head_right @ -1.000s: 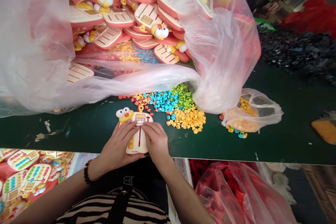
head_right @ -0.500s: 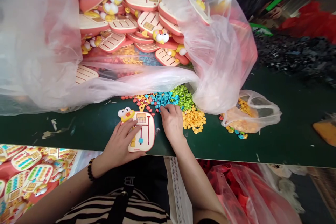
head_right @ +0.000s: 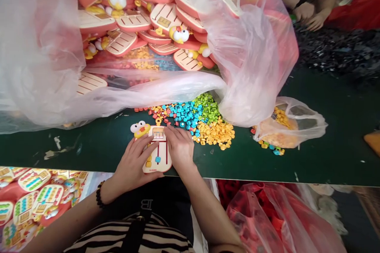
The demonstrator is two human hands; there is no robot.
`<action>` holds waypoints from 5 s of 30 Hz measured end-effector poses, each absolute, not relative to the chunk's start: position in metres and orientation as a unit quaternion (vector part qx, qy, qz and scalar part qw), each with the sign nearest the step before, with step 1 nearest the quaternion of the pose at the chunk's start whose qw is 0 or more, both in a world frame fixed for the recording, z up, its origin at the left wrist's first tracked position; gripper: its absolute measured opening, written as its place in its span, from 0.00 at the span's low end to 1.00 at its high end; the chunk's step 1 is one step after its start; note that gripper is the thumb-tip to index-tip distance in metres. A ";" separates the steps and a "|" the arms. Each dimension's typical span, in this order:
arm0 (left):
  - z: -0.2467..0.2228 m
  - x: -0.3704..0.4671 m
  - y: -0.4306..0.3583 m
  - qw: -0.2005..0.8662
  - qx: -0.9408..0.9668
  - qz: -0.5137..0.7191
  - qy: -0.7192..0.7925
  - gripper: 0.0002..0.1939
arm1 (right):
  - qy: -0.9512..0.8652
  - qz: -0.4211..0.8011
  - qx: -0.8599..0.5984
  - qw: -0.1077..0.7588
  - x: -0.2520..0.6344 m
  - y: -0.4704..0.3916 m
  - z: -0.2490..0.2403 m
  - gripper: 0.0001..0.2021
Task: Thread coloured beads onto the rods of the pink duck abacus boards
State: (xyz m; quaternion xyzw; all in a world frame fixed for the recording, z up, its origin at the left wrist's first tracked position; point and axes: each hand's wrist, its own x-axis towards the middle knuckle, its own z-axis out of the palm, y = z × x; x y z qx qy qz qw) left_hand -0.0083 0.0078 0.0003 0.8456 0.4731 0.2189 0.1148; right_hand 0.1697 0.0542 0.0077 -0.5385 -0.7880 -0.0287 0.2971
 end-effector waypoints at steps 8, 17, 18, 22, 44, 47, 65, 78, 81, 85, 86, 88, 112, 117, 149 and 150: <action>-0.001 -0.006 0.008 0.114 0.841 0.227 0.477 0.35 | -0.804 -0.001 -0.559 0.204 0.166 0.000 0.013 0.18; -0.007 -0.006 0.006 0.098 0.832 0.268 0.477 0.43 | -0.861 0.144 -0.437 0.216 0.170 0.022 0.010 0.26; -0.007 -0.006 0.006 0.094 0.831 0.271 0.476 0.43 | -0.857 0.145 -0.434 0.237 0.172 0.022 0.009 0.26; -0.006 -0.007 0.007 0.084 0.840 0.254 0.472 0.41 | -0.785 0.113 -0.499 0.349 0.179 0.021 0.004 0.20; 0.018 0.002 0.011 0.113 0.850 0.164 0.488 0.42 | -0.777 -0.010 -0.581 0.242 0.208 0.077 0.011 0.11; 0.022 0.001 0.011 0.131 0.857 0.148 0.476 0.37 | -0.774 -0.003 -0.583 0.247 0.205 0.078 0.011 0.11; 0.001 -0.008 0.004 0.144 0.861 0.223 0.434 0.20 | -0.702 0.160 -0.548 0.426 0.157 0.065 0.005 0.10; 0.001 -0.009 0.005 0.146 0.861 0.221 0.434 0.21 | -0.761 0.046 -0.545 0.349 0.174 0.058 0.006 0.10; 0.001 -0.009 0.005 0.145 0.860 0.225 0.434 0.21 | -0.778 0.011 -0.537 0.326 0.174 0.060 0.006 0.11; 0.002 -0.008 0.004 0.157 0.860 0.220 0.432 0.22 | -0.795 0.030 -0.524 0.304 0.177 0.046 0.007 0.13; 0.002 -0.009 0.004 0.165 0.857 0.221 0.436 0.23 | -0.794 0.040 -0.523 0.307 0.177 0.040 0.007 0.13; 0.001 -0.009 0.003 0.180 0.846 0.228 0.447 0.27 | -0.788 0.057 -0.527 0.312 0.176 0.027 0.008 0.15; 0.012 -0.007 0.007 0.136 0.859 0.191 0.455 0.46 | -0.694 -0.063 -0.626 0.350 0.198 0.018 0.015 0.10; 0.012 0.001 0.011 0.119 0.868 0.180 0.447 0.46 | -0.700 -0.104 -0.671 0.220 0.216 0.042 0.010 0.11; 0.002 0.014 0.007 0.100 0.867 0.234 0.429 0.28 | -0.746 -0.020 -0.618 0.246 0.172 0.002 -0.003 0.20; 0.001 0.014 0.005 0.104 0.862 0.247 0.430 0.25 | -0.750 -0.013 -0.616 0.240 0.171 -0.002 -0.004 0.22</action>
